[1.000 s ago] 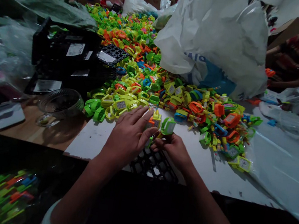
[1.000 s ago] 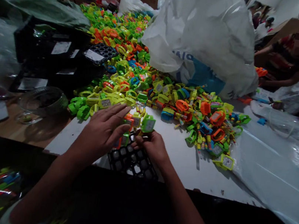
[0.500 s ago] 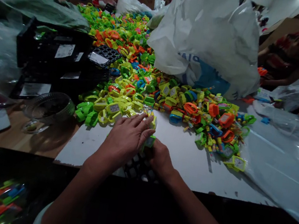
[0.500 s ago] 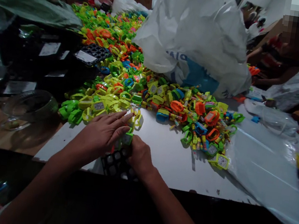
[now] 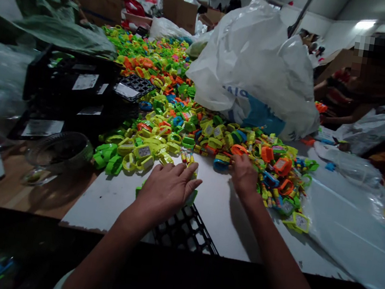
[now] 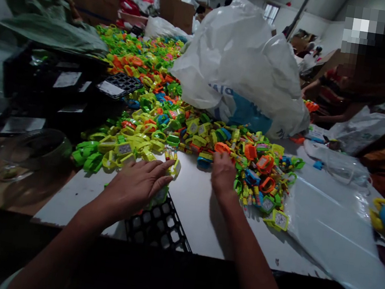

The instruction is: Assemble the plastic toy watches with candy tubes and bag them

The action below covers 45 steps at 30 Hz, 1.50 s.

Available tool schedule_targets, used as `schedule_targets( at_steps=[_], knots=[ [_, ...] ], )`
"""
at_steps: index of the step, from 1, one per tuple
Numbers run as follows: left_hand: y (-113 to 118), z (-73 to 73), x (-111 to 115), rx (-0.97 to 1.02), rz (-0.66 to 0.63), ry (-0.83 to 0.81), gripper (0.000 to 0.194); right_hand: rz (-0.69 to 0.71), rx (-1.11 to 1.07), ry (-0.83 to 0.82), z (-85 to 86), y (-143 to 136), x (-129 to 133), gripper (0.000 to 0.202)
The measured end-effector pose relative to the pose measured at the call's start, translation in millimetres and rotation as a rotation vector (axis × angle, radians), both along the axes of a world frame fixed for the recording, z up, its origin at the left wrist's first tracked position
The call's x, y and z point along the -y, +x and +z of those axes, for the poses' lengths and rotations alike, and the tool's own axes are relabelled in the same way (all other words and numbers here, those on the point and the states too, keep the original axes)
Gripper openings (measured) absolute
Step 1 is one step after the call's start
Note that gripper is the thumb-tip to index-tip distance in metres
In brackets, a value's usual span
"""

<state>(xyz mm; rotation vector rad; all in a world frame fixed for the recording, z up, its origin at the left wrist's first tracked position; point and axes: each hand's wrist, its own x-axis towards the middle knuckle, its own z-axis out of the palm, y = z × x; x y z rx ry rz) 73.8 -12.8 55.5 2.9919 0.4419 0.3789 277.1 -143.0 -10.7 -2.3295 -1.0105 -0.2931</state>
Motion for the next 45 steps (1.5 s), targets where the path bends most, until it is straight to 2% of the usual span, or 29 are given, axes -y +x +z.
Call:
schedule_targets(
  at_steps=[2,3,5,7,9,12,13,16,19,22,26,29,32,35,39,42,44,45],
  knots=[
    [0.4,-1.1,-0.3,-0.015,0.009,0.002,0.048,-0.099,0.076,-0.077,-0.4,22.5,3.4,0.021],
    [0.5,-1.2,-0.4,-0.029,0.012,0.0,0.048,-0.1,0.079,-0.116,-0.4,28.1,5.7,0.02],
    [0.4,-0.5,-0.2,-0.039,0.013,-0.009,0.048,-0.088,0.065,-0.142,0.5,27.5,11.0,0.014],
    [0.1,0.7,0.5,-0.034,0.008,-0.022,0.048,-0.078,-0.02,-0.048,1.7,12.8,15.9,0.011],
    [0.1,1.9,1.2,-0.043,0.008,-0.025,0.049,0.001,-0.298,0.108,1.3,-12.1,18.3,0.013],
    [0.7,3.0,1.8,-0.089,0.005,0.003,0.049,0.224,-0.888,0.28,-5.0,-56.8,15.0,0.025],
    [1.0,3.3,1.8,-0.104,0.002,0.016,0.05,0.289,-1.023,0.324,-8.6,-70.1,12.4,0.028],
    [1.9,3.8,1.8,-0.128,0.001,0.033,0.05,0.374,-1.162,0.428,-21.3,-97.0,4.6,0.025],
    [2.3,3.7,2.3,-0.136,0.005,0.03,0.05,0.341,-1.104,0.411,-32.2,-104.2,2.3,0.02],
    [2.3,2.6,2.4,-0.133,0.003,0.033,0.051,0.297,-0.93,0.352,-38.4,-103.6,4.6,0.02],
    [2.3,1.1,1.8,-0.123,0.004,0.02,0.052,0.371,-0.738,0.27,-39.6,-106.1,5.4,0.014],
    [2.3,1.8,1.9,-0.129,0.01,0.016,0.054,0.402,-0.622,0.232,-37.4,-109.2,2.8,0.018],
    [1.9,3.9,2.7,-0.142,0.01,0.032,0.058,0.383,-0.625,0.238,-35.3,-109.3,0.8,0.018],
    [1.5,6.0,3.9,-0.161,0.008,0.043,0.061,0.422,-0.671,0.247,-35.1,-109.3,0.1,0.013],
    [0.5,8.1,5.6,-0.159,0.017,0.059,0.063,0.437,-0.604,0.243,-35.4,-112.4,0.4,0.016],
    [-0.7,9.8,4.7,-0.159,0.042,0.051,0.059,0.479,-0.551,0.195,-30.7,-99.9,4.7,0.013],
    [-0.8,10.5,1.9,-0.159,0.064,0.052,0.057,0.378,-0.419,0.18,-24.9,-77.8,9.4,0.017],
    [-0.4,10.7,-0.1,-0.159,0.077,0.059,0.057,0.257,-0.312,0.163,-21.8,-63.6,11.5,0.018]
  ],
)
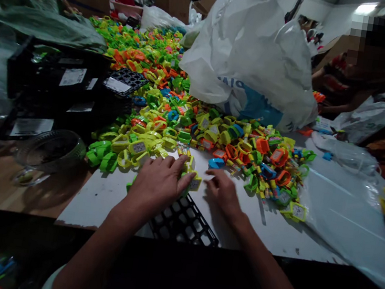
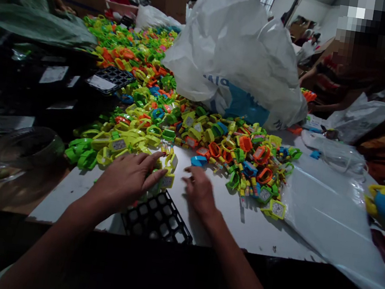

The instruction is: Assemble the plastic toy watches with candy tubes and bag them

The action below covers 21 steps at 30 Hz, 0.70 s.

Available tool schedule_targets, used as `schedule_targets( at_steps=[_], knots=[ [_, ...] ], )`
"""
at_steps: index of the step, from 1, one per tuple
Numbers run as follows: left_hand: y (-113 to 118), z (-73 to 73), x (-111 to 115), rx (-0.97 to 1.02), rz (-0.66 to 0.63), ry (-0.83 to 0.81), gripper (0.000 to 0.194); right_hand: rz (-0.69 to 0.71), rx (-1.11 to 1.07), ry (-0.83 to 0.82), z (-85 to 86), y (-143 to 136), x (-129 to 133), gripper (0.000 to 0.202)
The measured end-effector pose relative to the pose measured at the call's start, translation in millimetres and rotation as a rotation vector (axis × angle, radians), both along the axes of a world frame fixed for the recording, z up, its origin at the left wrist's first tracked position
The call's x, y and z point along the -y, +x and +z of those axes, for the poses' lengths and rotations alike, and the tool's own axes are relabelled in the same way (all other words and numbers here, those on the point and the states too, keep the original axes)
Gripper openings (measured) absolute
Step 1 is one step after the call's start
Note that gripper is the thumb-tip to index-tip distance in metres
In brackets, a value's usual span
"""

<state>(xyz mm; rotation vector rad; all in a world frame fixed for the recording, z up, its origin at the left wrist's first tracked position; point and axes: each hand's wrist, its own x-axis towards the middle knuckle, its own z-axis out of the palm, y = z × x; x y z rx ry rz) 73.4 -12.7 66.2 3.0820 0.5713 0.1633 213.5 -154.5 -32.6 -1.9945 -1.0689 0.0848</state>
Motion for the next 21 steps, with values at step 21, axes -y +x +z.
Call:
schedule_targets(
  at_steps=[21],
  knots=[
    [-19.2,-9.3,-20.4,0.059,-0.059,-0.063,0.05,0.219,-0.982,0.045,15.5,-108.7,-16.5,0.017]
  ],
)
